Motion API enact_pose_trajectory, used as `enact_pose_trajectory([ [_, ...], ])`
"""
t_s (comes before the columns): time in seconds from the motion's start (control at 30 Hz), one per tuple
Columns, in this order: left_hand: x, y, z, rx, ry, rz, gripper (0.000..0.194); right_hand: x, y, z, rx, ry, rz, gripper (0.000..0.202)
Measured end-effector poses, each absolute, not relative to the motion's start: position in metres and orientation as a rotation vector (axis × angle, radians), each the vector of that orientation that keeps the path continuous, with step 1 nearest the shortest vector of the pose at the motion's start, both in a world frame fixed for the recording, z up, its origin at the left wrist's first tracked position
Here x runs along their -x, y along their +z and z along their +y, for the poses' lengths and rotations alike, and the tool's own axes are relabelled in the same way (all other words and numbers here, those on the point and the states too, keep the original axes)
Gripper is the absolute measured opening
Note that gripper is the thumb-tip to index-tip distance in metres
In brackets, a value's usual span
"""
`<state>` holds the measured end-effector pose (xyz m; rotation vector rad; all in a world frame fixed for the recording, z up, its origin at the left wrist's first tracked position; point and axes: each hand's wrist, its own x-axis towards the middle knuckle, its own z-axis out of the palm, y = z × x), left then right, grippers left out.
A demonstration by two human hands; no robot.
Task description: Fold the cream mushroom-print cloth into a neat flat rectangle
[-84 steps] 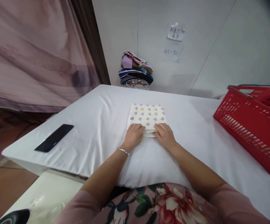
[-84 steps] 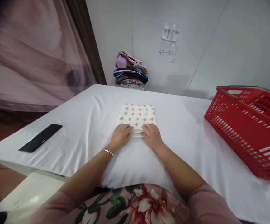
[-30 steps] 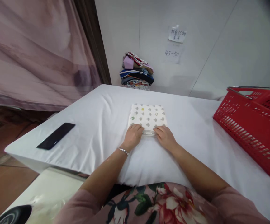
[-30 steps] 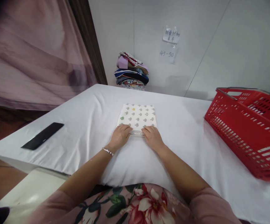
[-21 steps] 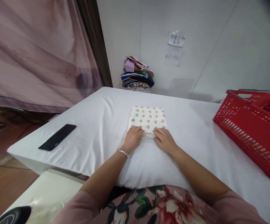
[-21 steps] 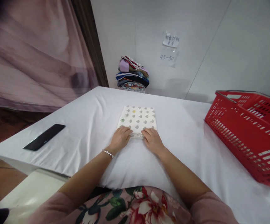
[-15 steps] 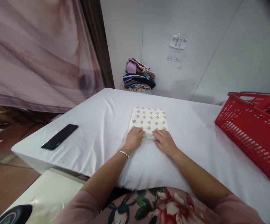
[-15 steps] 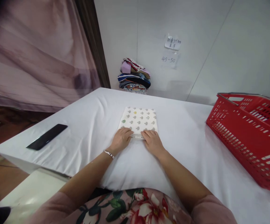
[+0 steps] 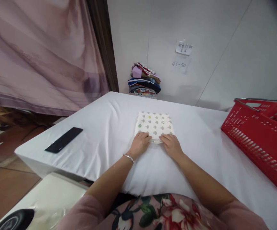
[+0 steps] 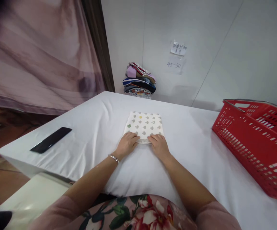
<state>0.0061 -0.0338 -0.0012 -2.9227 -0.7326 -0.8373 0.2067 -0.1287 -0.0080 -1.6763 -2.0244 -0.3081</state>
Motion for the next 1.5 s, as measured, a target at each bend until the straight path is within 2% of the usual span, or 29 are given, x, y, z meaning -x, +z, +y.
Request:
enact_pose_trajectory([
  [0.43, -0.009, -0.003, -0.036, 2.943, -0.862, -0.746, 0.021, -0.214, -0.006, -0.128, 1.712, -0.314, -2.03, 0.04],
  [0.63, -0.016, 0.004, -0.052, 3.153, -0.876, -0.446, 0.03, -0.252, -0.007, -0.134, 1.816, -0.366, -1.89, 0.035],
  [0.77, -0.017, 0.004, -0.055, 3.188, -0.907, -0.4, 0.025, -0.263, -0.009, -0.143, 1.923, -0.324, -1.861, 0.04],
  [0.9, -0.017, 0.003, -0.054, 3.17, -0.895, -0.487, 0.018, -0.251, 0.0, -0.144, 1.942, -0.179, -1.869, 0.049],
  [1.07, -0.018, 0.005, -0.056, 3.178, -0.889, -0.47, 0.016, -0.221, 0.016, -0.129, 1.788, -0.102, -1.907, 0.036],
  [1.17, -0.017, 0.004, -0.054, 3.217, -0.962, -0.47, 0.017, -0.207, 0.009, -0.12, 1.801, -0.096, -2.034, 0.038],
  [1.3, -0.013, 0.002, -0.046, 3.223, -1.221, -0.659, 0.016, -0.202, -0.007, -0.117, 1.837, -0.153, -2.104, 0.041],
  [1.43, -0.007, -0.002, -0.03, 3.078, -1.622, -1.161, 0.015, -0.205, -0.009, -0.12, 1.833, -0.159, -2.113, 0.042],
  [1.5, -0.005, -0.003, -0.018, 2.991, -1.712, -1.495, 0.016, -0.206, -0.007, -0.122, 1.819, -0.151, -2.126, 0.042],
])
